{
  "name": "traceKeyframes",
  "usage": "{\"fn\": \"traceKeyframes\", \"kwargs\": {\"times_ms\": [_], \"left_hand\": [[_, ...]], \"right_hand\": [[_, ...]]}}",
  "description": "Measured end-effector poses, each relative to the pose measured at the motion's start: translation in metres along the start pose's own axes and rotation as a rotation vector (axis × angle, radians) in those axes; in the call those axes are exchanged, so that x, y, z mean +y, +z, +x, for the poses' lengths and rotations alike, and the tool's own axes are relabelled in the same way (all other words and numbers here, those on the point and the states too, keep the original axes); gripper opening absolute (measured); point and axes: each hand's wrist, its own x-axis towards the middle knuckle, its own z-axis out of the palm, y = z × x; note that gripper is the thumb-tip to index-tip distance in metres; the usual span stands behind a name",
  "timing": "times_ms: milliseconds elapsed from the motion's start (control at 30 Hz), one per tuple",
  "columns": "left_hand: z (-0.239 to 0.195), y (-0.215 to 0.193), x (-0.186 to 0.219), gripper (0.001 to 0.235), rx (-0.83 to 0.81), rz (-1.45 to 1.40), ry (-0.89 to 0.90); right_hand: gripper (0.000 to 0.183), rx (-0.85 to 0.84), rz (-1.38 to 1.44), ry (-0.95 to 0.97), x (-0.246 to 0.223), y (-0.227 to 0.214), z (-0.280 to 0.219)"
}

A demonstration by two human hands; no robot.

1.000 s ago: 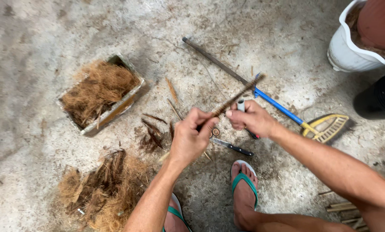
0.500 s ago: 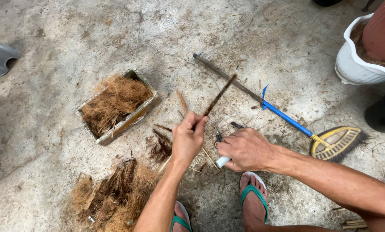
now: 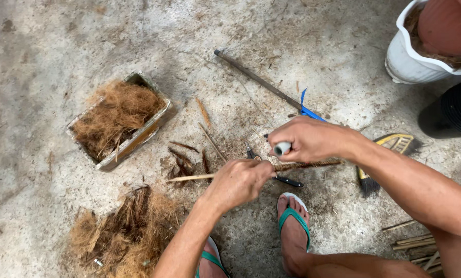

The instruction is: The person is weaving coconut coir fibers onto a thin wooden stick to create a small broom. They use a cylindrical tool to help wrap and secure the fibers tightly around the stick.

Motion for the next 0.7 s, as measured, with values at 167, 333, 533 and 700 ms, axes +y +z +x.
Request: {"fn": "traceKeyframes", "kwargs": {"times_ms": [167,333,533,700], "left_hand": [[0.001,-0.019,0.023,0.01,0.225,-0.36,0.091],[0.004,-0.023,0.016,0.005,0.309,-0.801,-0.202],[0.012,-0.026,-0.009,0.008,0.54,-1.505,-0.3],[0.011,-0.034,-0.015,0.007,0.57,-1.587,-0.385]], "right_hand": [[0.045,0.006,0.439,0.013,0.037,0.003,-0.003],[0.037,0.153,0.9,0.026,0.054,0.029,0.001],[0.039,0.341,0.925,-0.106,0.033,0.061,0.008],[0.044,0.467,0.262,-0.089,0.013,0.059,0.005]]}}
